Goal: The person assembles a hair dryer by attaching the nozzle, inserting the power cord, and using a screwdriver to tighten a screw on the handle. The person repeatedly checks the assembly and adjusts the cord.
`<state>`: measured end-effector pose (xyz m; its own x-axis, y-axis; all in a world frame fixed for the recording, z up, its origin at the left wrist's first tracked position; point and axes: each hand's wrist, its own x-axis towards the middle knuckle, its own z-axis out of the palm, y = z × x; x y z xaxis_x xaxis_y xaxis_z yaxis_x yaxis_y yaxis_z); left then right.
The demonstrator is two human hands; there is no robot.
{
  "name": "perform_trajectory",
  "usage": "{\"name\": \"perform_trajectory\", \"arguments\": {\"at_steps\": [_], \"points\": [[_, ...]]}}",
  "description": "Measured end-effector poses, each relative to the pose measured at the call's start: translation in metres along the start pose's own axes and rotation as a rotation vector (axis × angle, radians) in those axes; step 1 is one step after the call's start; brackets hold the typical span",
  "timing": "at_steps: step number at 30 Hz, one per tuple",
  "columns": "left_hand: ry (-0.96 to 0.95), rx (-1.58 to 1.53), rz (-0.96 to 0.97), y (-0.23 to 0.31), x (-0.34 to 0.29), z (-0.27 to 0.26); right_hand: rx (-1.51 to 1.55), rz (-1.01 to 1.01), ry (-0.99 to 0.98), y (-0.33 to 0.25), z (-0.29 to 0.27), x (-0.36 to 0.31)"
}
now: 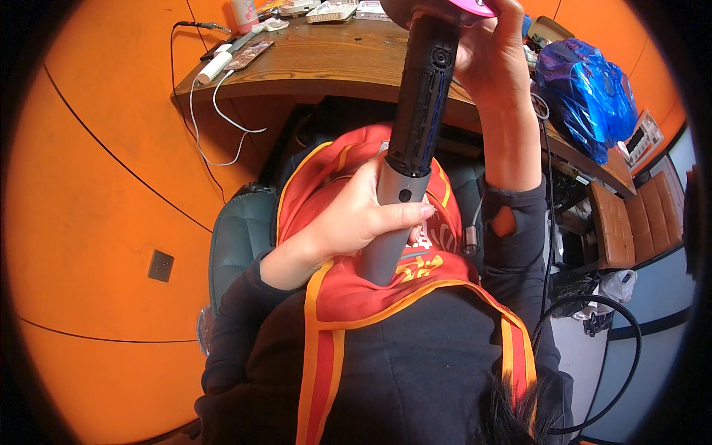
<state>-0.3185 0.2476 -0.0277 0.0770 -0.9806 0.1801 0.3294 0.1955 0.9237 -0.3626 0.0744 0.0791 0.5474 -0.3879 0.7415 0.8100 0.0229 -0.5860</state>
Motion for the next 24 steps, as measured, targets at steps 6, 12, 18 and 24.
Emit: {"name": "perform_trajectory", "arguments": {"at_steps": [6, 12, 18, 24], "points": [[0.002, -0.048, -0.008, -0.001, 0.001, 0.001, 0.006, 0.117, 0.067, 0.005, -0.004, -0.006], [0.041, -0.028, 0.003, 0.002, 0.000, 0.002, -0.046, 0.231, -0.115, 0.006, -0.007, -0.008], [0.002, -0.024, 0.052, -0.001, 0.001, 0.001, -0.046, 0.203, -0.018, 0.008, -0.001, -0.014], [-0.048, -0.073, 0.098, -0.006, -0.001, 0.001, 0.049, 0.124, 0.040, 0.015, -0.001, -0.017]]}}
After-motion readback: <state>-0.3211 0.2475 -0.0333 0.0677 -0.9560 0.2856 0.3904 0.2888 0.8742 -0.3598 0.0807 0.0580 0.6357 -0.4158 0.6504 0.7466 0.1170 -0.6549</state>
